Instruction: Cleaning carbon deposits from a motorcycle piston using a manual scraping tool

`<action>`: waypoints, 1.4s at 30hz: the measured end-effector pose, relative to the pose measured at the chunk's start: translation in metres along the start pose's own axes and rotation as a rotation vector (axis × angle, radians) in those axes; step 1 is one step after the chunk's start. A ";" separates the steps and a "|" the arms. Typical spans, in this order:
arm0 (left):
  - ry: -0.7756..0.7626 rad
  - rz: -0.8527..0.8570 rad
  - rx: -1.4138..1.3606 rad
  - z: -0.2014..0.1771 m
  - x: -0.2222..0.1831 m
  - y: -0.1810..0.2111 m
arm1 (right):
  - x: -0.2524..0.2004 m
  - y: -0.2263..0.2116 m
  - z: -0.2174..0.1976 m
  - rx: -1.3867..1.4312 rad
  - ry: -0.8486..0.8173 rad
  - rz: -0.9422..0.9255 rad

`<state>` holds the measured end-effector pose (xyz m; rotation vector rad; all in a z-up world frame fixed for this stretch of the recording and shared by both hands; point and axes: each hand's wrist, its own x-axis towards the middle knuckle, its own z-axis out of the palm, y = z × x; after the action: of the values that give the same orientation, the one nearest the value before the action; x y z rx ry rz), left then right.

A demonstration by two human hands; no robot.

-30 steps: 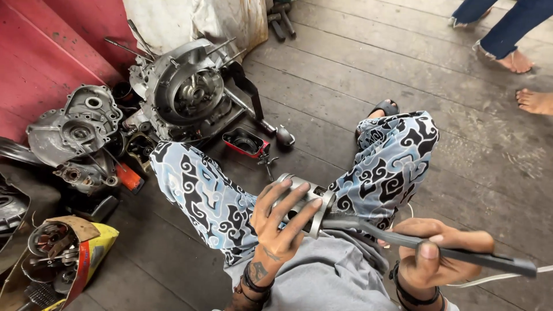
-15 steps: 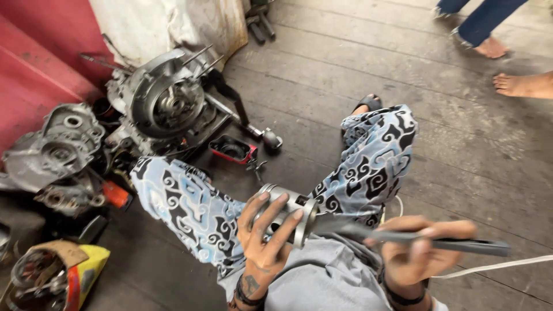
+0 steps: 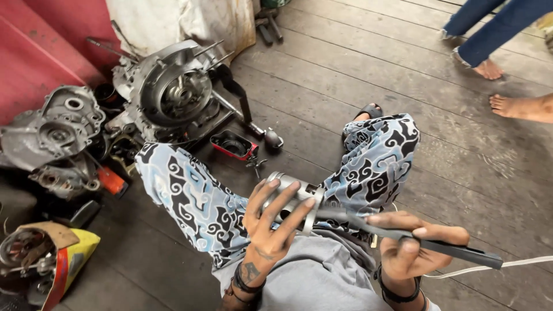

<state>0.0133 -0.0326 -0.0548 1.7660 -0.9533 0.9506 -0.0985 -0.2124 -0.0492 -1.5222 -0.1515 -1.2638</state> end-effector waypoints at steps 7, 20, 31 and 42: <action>-0.028 -0.019 -0.052 -0.004 -0.001 -0.001 | -0.007 0.002 0.002 0.060 -0.008 -0.019; -0.027 -0.069 -0.003 -0.010 0.005 0.002 | -0.011 0.020 -0.028 0.189 -0.251 -0.112; -0.098 0.022 -0.150 0.001 -0.011 -0.010 | 0.011 -0.009 0.008 0.149 -0.158 0.039; -0.091 0.110 0.013 0.019 -0.035 -0.037 | 0.003 0.030 0.020 0.305 -0.181 -0.189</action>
<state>0.0354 -0.0321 -0.1043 1.7960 -1.1143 0.9540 -0.0646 -0.2103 -0.0630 -1.3768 -0.5918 -1.1846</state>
